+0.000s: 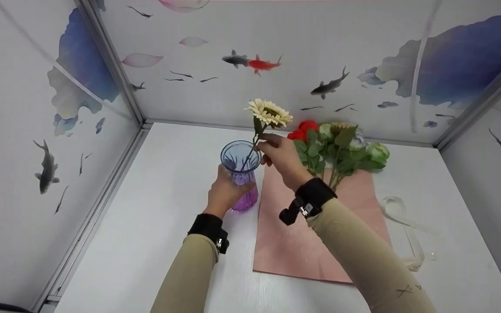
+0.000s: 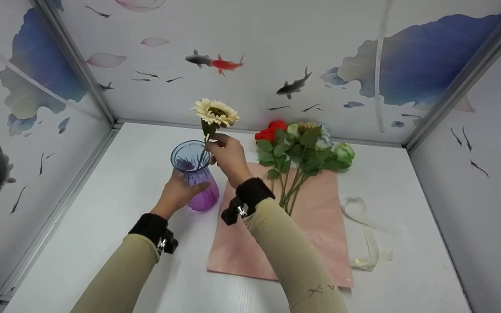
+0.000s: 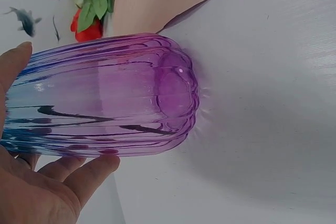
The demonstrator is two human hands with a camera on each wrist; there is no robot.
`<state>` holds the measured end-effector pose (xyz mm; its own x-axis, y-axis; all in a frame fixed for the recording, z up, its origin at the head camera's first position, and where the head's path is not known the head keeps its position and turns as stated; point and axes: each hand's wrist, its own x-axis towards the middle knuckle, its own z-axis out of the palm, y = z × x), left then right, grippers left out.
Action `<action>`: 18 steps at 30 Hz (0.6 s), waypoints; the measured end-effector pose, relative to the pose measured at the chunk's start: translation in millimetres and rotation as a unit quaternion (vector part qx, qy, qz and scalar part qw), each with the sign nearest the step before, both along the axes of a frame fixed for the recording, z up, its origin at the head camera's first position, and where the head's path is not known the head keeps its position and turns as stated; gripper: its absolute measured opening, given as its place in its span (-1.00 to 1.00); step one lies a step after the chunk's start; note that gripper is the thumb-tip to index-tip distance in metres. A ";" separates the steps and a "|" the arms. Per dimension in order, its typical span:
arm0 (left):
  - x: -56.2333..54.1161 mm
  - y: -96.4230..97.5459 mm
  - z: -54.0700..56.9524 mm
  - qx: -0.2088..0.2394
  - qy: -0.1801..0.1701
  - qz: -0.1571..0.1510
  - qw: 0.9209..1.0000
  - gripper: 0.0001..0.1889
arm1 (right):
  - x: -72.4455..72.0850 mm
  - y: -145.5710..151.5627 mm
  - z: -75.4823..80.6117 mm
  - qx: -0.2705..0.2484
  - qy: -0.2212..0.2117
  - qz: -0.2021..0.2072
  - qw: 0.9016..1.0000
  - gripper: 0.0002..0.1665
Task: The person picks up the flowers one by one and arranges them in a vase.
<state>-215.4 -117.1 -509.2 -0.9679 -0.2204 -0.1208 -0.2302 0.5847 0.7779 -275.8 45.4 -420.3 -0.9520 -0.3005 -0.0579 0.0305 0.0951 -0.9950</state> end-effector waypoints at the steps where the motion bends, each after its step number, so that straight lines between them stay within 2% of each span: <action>1: -0.1 -0.3 0.1 -0.001 0.001 -0.001 1.000 0.13 | 0.4 0.2 -0.2 0.000 0.001 0.002 1.000 -0.54; 6: -0.4 -1.1 0.2 -0.004 0.007 -0.008 1.000 0.13 | 1.3 4.1 -3.3 0.003 0.015 0.018 1.000 -0.53; 12: -0.5 -0.7 1.2 -0.001 -0.003 -0.005 1.000 0.15 | 1.7 13.7 -6.1 -0.015 0.021 0.036 0.999 -0.56; 18: 0.6 0.2 2.0 0.001 -0.001 -0.002 1.000 0.15 | -0.8 28.4 -11.2 -0.004 0.030 0.027 0.999 -0.63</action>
<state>-214.8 -116.9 -507.2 -0.9686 -0.2165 -0.1223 -0.2290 0.5848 0.7782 -276.6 73.8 -431.5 -0.9360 -0.3521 0.0016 -0.0345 0.0874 -0.9956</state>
